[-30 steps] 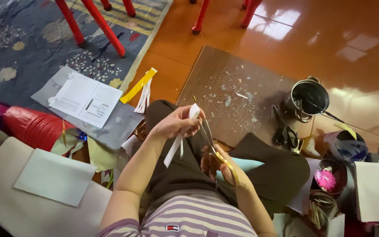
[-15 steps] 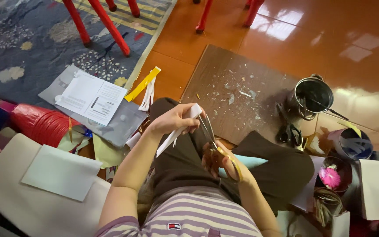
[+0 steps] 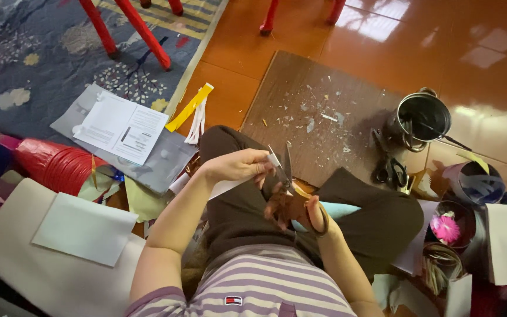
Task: Cutting paper into strips and organizing craft materials while sitting on the floor.
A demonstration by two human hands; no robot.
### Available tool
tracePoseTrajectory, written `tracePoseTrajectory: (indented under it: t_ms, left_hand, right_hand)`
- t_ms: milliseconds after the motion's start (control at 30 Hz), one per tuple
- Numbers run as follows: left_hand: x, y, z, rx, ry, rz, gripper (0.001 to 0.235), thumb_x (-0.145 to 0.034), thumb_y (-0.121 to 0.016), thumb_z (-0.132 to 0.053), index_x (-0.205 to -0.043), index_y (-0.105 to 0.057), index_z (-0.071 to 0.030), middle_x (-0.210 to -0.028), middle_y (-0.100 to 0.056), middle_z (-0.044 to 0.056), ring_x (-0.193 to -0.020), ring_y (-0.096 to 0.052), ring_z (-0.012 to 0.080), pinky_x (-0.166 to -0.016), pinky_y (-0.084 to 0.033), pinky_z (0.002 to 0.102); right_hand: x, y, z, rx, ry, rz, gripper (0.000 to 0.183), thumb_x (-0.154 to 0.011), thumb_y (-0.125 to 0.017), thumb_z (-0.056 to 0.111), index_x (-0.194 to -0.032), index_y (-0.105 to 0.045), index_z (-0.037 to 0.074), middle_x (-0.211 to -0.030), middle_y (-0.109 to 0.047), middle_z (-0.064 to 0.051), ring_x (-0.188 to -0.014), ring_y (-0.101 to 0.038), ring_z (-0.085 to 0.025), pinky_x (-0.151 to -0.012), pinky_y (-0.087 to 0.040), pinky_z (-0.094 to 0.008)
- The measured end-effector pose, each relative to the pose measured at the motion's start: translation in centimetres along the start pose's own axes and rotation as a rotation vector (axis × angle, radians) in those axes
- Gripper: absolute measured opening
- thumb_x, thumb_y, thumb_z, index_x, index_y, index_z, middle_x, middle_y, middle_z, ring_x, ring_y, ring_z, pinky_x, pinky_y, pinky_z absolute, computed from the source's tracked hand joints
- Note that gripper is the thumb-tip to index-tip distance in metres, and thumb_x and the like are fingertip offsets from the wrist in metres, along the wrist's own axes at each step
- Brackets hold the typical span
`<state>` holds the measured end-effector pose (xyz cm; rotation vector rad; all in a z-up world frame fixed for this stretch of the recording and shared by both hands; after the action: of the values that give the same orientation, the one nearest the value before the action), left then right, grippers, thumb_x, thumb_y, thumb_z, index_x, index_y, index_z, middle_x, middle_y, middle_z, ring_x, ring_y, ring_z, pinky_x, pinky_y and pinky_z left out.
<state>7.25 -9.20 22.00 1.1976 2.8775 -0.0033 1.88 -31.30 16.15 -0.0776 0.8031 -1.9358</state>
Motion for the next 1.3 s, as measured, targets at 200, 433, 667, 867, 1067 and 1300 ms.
tracePoseTrajectory:
  t_ms: [200,433,667,867,1067,1300]
  left_hand:
    - [-0.2,-0.5,-2.8,-0.072,0.089,0.115,0.039,-0.105,-0.037,-0.032,-0.086,-0.058,-0.005,-0.061,-0.060,0.005,-0.056,-0.067,0.0194,-0.059,-0.054,0.032]
    - [-0.6,-0.3,0.3,-0.024,0.068,0.047,0.038,-0.106,-0.037,-0.031,-0.089,-0.057,-0.004,-0.059,-0.059,0.006,-0.054,-0.067,0.0203,-0.056,-0.052,0.032]
    - [-1.4,-1.5,0.2,-0.141,0.138,-0.035,0.035,-0.106,-0.037,-0.032,-0.099,-0.059,-0.005,-0.062,-0.063,0.009,-0.062,-0.068,0.0232,-0.062,-0.054,0.035]
    - [-0.9,-1.5,4.2,-0.275,0.211,0.020,0.027,-0.098,-0.044,-0.012,-0.120,-0.056,-0.002,-0.086,-0.065,0.020,-0.084,-0.066,0.0350,-0.076,-0.051,0.047]
    - [-0.9,-1.0,5.1,-0.157,0.268,-0.144,0.016,-0.091,-0.045,-0.009,-0.098,-0.059,-0.007,-0.070,-0.066,0.009,-0.062,-0.069,0.0220,-0.061,-0.058,0.037]
    - [-5.2,2.4,2.8,0.470,-0.097,-0.749,0.022,-0.104,-0.043,-0.021,-0.112,-0.051,-0.003,-0.074,-0.054,0.006,-0.060,-0.062,0.0180,-0.056,-0.058,0.033]
  right_hand:
    - [-0.3,0.7,-0.6,0.008,-0.009,-0.022,0.111,-0.078,-0.016,0.088,-0.136,-0.030,-0.005,-0.098,-0.061,-0.021,-0.073,-0.064,-0.019,-0.062,-0.053,-0.025]
    - [-2.3,0.4,1.6,0.515,0.229,-0.292,0.071,-0.095,-0.014,0.048,-0.095,-0.059,-0.007,-0.049,-0.058,-0.008,-0.031,-0.052,-0.011,-0.028,-0.036,-0.019]
    - [-0.4,4.5,1.6,0.485,0.162,-0.604,0.039,-0.081,-0.066,-0.005,-0.117,-0.051,-0.002,-0.067,-0.059,-0.018,-0.040,-0.058,-0.024,-0.037,-0.051,-0.029]
    - [-2.0,4.2,5.0,0.656,0.118,-0.872,0.056,-0.071,-0.074,-0.006,-0.124,-0.060,0.007,-0.086,-0.066,-0.009,-0.074,-0.060,-0.015,-0.066,-0.051,-0.026]
    - [-1.9,4.5,7.7,0.595,0.384,-1.024,0.048,-0.083,-0.076,0.001,-0.122,-0.049,0.007,-0.073,-0.055,-0.008,-0.053,-0.055,-0.016,-0.049,-0.048,-0.028]
    - [-0.7,4.5,1.1,0.620,0.035,-0.582,0.036,-0.088,-0.051,0.037,-0.110,-0.047,0.009,-0.067,-0.062,-0.012,-0.044,-0.056,-0.015,-0.042,-0.044,-0.025]
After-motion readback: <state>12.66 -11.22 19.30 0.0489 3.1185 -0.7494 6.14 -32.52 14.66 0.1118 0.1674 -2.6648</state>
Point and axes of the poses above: each hand's wrist, its own x-axis away from the middle knuckle, its own y-axis out of the back of the hand, z = x × y, the point moved 1 cm from there along -x, towards the middle knuckle
